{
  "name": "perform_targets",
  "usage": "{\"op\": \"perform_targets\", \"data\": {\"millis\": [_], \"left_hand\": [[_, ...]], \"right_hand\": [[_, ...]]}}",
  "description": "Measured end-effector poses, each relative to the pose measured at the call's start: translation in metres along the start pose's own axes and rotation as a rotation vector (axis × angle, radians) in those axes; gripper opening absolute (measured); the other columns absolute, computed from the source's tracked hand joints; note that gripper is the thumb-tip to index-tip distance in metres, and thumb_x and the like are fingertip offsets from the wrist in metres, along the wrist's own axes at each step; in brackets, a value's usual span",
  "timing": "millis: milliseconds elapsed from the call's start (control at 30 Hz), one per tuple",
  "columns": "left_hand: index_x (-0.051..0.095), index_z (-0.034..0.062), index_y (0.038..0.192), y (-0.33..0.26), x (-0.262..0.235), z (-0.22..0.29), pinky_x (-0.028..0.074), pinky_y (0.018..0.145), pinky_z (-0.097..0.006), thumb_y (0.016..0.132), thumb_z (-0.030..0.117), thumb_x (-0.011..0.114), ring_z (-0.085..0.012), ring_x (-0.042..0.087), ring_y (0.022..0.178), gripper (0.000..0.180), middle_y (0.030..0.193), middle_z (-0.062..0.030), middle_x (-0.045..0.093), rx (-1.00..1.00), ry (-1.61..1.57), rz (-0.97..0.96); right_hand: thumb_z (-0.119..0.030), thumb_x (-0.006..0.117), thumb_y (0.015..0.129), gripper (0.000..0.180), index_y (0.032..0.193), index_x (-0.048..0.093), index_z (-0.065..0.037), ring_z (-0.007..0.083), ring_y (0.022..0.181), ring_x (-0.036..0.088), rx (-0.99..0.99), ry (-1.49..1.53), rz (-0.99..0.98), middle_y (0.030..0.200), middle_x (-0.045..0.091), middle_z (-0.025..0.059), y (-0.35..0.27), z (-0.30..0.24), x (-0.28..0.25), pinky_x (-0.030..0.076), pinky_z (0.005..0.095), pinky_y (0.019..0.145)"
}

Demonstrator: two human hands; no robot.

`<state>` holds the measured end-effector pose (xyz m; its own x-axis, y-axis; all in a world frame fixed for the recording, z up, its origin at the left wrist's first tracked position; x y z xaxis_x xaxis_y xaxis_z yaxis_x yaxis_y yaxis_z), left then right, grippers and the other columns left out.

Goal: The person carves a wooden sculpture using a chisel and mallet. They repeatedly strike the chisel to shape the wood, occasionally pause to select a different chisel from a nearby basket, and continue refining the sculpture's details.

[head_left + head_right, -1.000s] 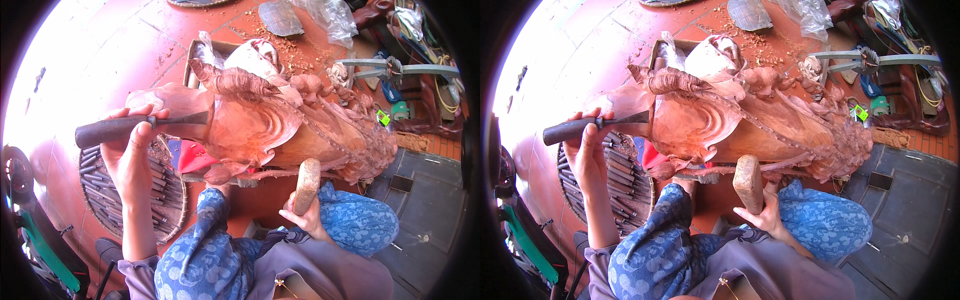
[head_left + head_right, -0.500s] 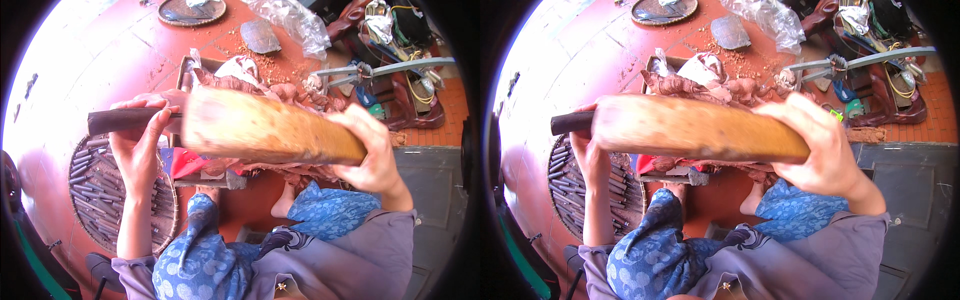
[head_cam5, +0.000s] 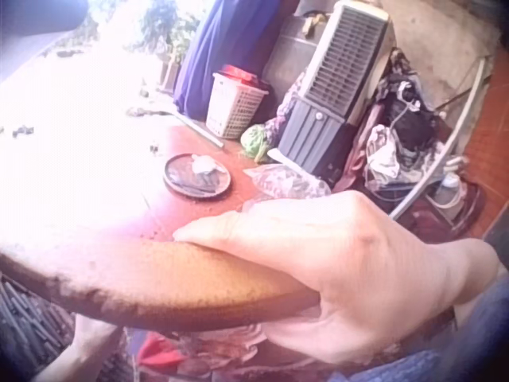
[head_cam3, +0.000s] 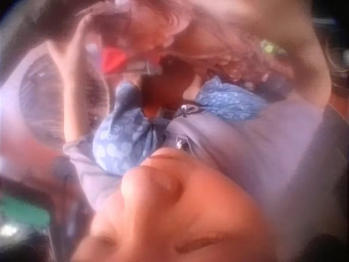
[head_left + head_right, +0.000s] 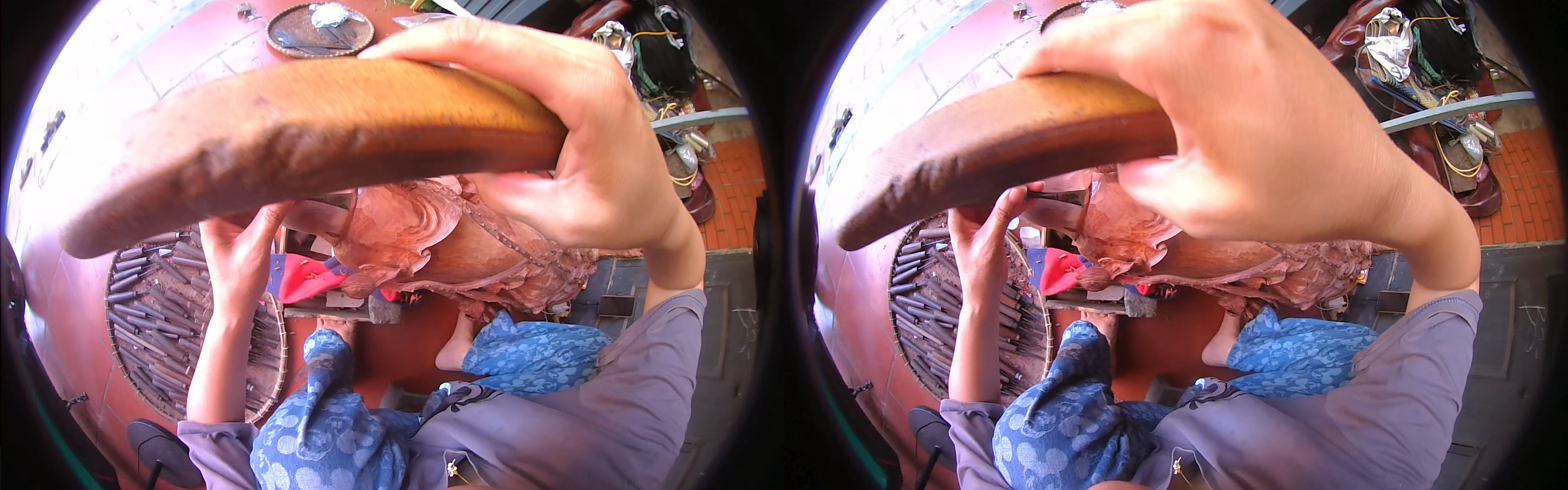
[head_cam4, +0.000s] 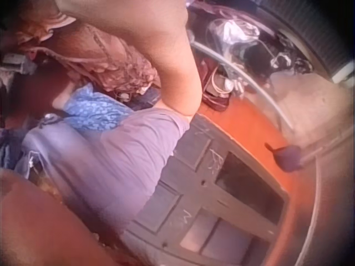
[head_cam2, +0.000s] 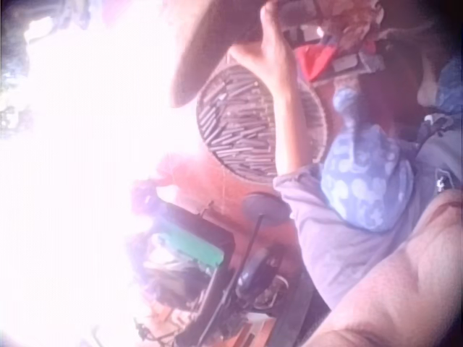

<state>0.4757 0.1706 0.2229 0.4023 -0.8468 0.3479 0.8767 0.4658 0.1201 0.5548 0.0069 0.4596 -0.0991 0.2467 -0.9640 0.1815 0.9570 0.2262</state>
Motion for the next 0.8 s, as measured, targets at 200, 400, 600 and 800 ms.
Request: {"op": "perform_targets", "data": {"millis": [200,400,600,800], "left_hand": [[0.052,-0.0037,0.121,-0.005,0.016,0.016,0.057,0.091,-0.040,0.093,-0.002,0.066,-0.0281,0.071,0.096,0.032,0.110,-0.0167,0.068,0.032,0.078,-0.051],[0.051,-0.0034,0.118,-0.005,0.022,0.019,0.054,0.092,-0.030,0.089,-0.005,0.069,-0.0183,0.067,0.102,0.034,0.108,-0.0131,0.068,0.127,-0.061,-0.043],[0.051,-0.0015,0.117,-0.004,0.025,0.018,0.053,0.093,-0.029,0.089,-0.006,0.069,-0.0159,0.065,0.104,0.034,0.108,-0.0112,0.067,0.062,-0.028,-0.042],[0.052,-0.0012,0.117,-0.003,0.026,0.024,0.056,0.094,-0.038,0.090,-0.008,0.066,-0.0227,0.066,0.104,0.031,0.109,-0.0129,0.065,0.087,0.081,-0.073]], "right_hand": [[0.002,0.068,0.063,0.059,0.122,0.063,0.000,0.0320,0.097,0.069,-0.002,-0.016,-0.047,0.107,0.070,0.0166,0.002,0.003,-0.005,0.053,0.0361,0.086],[0.004,0.067,0.063,0.060,0.123,0.063,-0.001,0.0319,0.096,0.069,-0.017,-0.037,-0.087,0.106,0.069,0.0163,0.007,0.008,-0.009,0.053,0.0359,0.085],[0.006,0.067,0.063,0.061,0.123,0.063,-0.002,0.0317,0.096,0.069,-0.034,-0.067,-0.166,0.106,0.069,0.0160,0.027,0.006,-0.011,0.053,0.0357,0.084],[0.007,0.066,0.063,0.062,0.124,0.063,-0.003,0.0316,0.095,0.069,-0.037,-0.137,-0.173,0.106,0.069,0.0157,0.022,0.000,-0.019,0.053,0.0354,0.083]]}}
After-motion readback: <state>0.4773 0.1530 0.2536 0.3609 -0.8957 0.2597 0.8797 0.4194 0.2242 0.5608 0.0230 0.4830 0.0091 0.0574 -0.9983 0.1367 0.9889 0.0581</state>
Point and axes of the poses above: each hand's wrist, its own y-axis towards the middle knuckle, its own x-axis out of the palm, z = x × y, the point moved 5 cm from there along y, towards the middle knuckle
